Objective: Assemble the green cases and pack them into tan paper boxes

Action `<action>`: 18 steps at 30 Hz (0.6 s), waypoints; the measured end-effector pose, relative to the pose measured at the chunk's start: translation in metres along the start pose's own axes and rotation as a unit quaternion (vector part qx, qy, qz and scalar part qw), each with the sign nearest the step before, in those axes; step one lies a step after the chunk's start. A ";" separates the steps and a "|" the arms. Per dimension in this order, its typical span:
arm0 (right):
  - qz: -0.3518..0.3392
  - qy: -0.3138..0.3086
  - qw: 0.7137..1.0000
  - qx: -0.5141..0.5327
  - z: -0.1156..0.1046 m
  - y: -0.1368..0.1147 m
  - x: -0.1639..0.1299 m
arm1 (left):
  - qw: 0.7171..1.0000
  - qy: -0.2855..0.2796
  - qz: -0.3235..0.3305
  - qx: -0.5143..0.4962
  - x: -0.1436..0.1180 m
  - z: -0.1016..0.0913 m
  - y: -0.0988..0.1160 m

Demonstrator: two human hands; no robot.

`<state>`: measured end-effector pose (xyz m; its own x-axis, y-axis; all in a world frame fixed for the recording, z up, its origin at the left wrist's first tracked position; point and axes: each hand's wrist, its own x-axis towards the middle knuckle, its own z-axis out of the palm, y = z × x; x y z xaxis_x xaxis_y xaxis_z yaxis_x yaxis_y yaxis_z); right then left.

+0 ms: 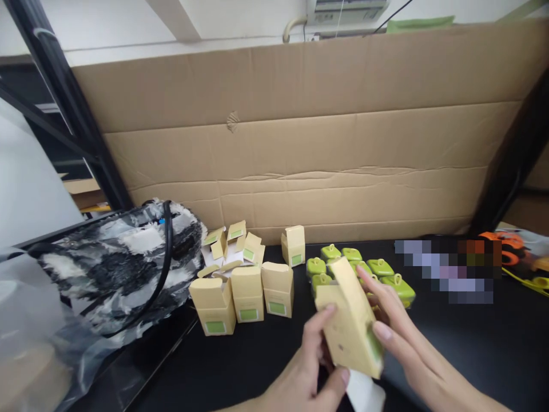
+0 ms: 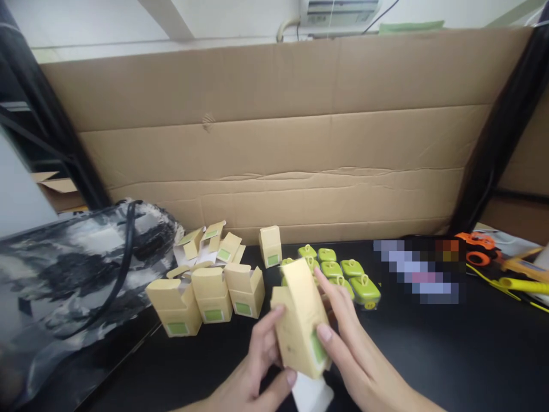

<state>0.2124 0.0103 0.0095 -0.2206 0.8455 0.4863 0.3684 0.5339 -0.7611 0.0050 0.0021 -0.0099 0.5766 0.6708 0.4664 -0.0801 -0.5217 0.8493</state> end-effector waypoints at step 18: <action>-0.244 -0.118 0.942 -0.200 -0.018 -0.007 0.002 | 0.937 0.102 -0.170 -0.287 0.007 -0.007 0.028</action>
<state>0.2252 0.0084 0.0233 -0.6286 0.5045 0.5919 0.4715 0.8525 -0.2258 0.0010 -0.0042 0.0192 0.4847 0.8645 0.1333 -0.3787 0.0700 0.9229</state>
